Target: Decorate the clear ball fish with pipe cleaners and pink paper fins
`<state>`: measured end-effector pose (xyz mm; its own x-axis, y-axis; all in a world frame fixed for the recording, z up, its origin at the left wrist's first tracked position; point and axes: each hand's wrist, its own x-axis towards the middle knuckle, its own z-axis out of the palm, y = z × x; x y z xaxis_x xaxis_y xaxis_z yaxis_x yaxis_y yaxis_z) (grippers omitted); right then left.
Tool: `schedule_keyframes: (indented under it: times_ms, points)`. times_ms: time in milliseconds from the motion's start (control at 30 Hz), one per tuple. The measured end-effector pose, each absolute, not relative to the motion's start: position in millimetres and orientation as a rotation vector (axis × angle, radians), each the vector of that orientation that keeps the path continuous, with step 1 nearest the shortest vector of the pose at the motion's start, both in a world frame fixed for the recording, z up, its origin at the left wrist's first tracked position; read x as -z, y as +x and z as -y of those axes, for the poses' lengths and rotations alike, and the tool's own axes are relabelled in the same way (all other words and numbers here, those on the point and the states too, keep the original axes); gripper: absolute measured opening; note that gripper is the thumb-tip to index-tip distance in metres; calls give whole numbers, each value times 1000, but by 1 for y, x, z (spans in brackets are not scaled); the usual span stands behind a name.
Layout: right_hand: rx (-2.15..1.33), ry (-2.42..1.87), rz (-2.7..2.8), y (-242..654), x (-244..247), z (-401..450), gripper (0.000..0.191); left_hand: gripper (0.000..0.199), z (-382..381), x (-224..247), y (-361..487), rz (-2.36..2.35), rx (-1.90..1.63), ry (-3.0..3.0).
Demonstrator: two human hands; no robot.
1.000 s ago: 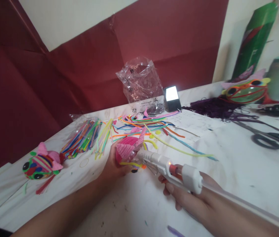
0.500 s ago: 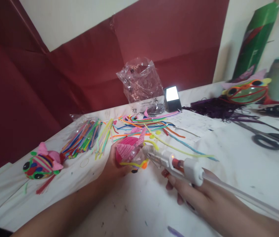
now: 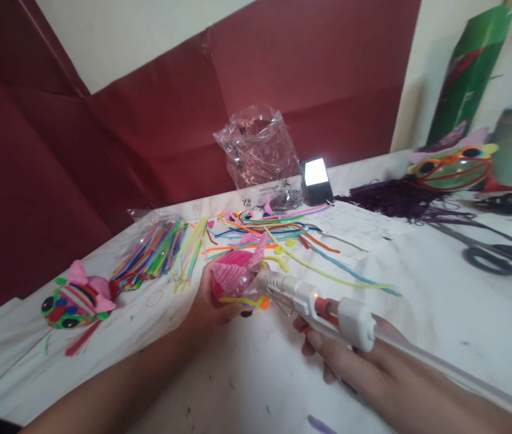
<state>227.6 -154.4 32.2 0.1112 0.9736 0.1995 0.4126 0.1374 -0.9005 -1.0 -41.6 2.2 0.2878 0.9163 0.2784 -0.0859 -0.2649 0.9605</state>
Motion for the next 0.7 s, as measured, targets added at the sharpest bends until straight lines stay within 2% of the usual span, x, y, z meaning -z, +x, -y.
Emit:
schedule_keyframes:
  times_ms: [367, 533, 700]
  points:
    - [-752, -1409, 1586, 236, -30, 150, 51, 98, 43, -5, 0, -799, -1166, 1484]
    - [-725, -1436, 1459, 230, -31, 152, 54, 97, 42, -4, -1, -814, -1170, 1478]
    - [-758, -1390, 1399, 224, -33, 155, 48, 96, 42, -2, -1, -826, -1183, 1485]
